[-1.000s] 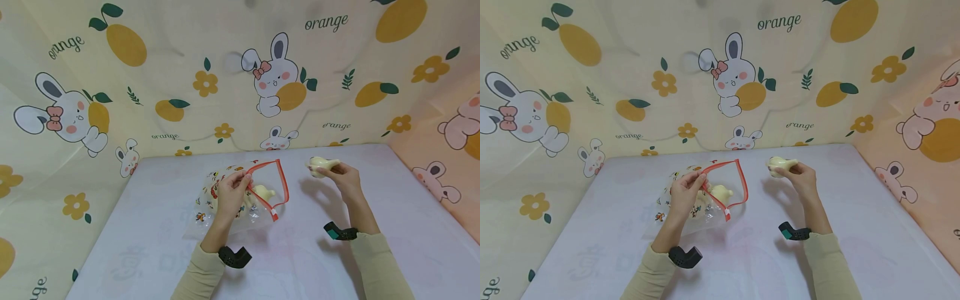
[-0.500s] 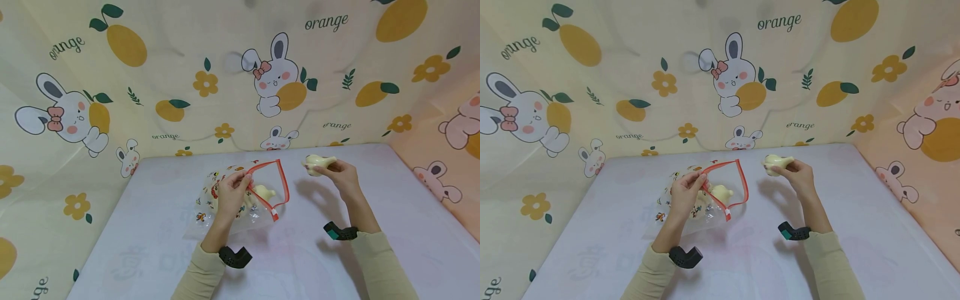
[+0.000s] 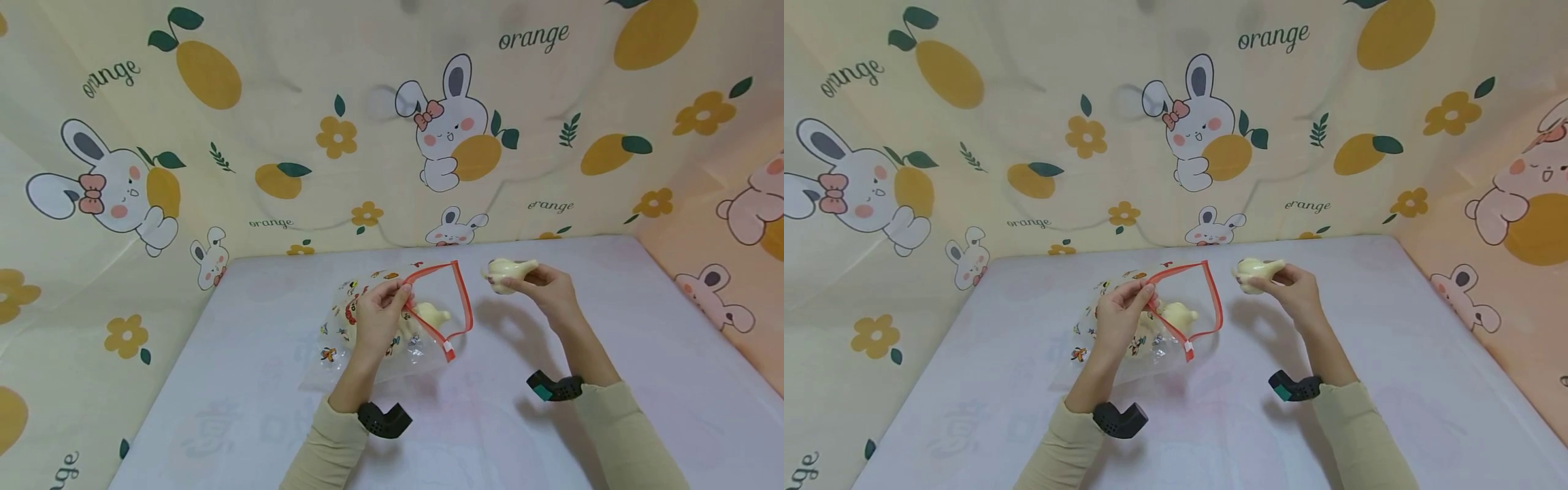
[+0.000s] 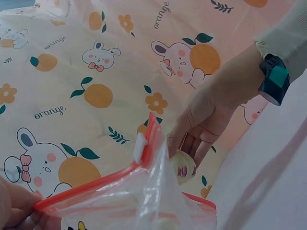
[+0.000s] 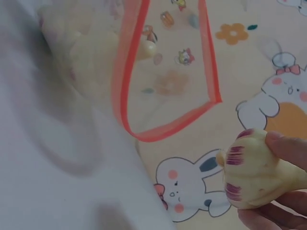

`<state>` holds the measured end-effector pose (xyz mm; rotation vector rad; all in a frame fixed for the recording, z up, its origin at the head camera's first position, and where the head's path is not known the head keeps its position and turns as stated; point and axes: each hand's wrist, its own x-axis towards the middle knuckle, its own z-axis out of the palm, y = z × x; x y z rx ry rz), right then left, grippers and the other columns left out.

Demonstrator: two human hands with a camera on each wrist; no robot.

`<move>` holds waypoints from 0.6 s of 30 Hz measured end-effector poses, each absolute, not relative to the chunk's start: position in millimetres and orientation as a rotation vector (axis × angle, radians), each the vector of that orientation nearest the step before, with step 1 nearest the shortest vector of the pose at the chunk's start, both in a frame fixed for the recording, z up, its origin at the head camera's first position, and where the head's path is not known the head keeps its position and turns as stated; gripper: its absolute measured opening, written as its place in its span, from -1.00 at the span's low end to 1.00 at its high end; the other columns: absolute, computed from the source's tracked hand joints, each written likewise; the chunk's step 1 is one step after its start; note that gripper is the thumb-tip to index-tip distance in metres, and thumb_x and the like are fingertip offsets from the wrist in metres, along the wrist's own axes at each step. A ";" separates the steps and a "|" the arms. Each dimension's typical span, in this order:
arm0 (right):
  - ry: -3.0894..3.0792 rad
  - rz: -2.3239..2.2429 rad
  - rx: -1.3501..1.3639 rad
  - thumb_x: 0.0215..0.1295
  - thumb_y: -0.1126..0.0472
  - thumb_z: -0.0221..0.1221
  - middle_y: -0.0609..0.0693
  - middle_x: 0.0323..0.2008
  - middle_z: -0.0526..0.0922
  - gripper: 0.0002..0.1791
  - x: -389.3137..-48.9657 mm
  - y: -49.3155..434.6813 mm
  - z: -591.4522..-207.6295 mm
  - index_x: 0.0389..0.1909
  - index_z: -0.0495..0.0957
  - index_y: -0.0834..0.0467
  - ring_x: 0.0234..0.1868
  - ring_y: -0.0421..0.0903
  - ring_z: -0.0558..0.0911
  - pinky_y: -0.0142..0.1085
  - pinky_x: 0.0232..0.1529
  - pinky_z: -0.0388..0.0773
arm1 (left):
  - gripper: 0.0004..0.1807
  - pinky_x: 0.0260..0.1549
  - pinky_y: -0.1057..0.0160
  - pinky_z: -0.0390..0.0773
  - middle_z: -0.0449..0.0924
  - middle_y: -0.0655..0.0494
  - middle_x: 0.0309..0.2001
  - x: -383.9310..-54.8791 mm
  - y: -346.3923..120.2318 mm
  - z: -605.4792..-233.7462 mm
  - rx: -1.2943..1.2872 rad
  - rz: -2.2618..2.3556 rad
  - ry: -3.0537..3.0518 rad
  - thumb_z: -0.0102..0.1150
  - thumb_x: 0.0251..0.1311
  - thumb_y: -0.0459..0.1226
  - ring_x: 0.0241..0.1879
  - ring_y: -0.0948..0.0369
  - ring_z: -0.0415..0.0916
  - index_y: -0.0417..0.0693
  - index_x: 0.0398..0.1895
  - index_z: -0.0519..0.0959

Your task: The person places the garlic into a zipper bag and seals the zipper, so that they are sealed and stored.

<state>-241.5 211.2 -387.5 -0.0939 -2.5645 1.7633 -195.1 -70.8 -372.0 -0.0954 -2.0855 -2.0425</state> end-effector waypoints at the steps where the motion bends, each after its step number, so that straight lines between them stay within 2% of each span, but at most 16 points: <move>1: -2.580 1.747 -0.092 0.17 -0.07 0.31 -0.57 -0.37 0.50 -0.26 -241.2 210.6 -387.3 0.23 0.40 0.33 -0.20 -0.55 0.49 -0.59 -0.07 0.40 | -0.80 -0.37 0.58 0.57 0.65 -0.35 -0.27 -194.9 -70.8 -371.9 -0.097 -2.038 -2.086 0.16 0.28 -0.36 -0.47 0.43 0.54 -0.36 -0.16 0.63; 18: -2.611 1.703 0.010 0.19 0.02 0.32 -0.54 -0.35 0.50 -0.33 -230.4 198.8 -388.7 0.22 0.42 0.31 -0.18 -0.57 0.46 -0.66 -0.18 0.45 | -0.80 -0.41 0.59 0.54 0.67 -0.32 -0.26 -192.4 -69.4 -369.2 -0.073 -2.007 -2.115 0.18 0.26 -0.35 -0.44 0.44 0.53 -0.33 -0.16 0.64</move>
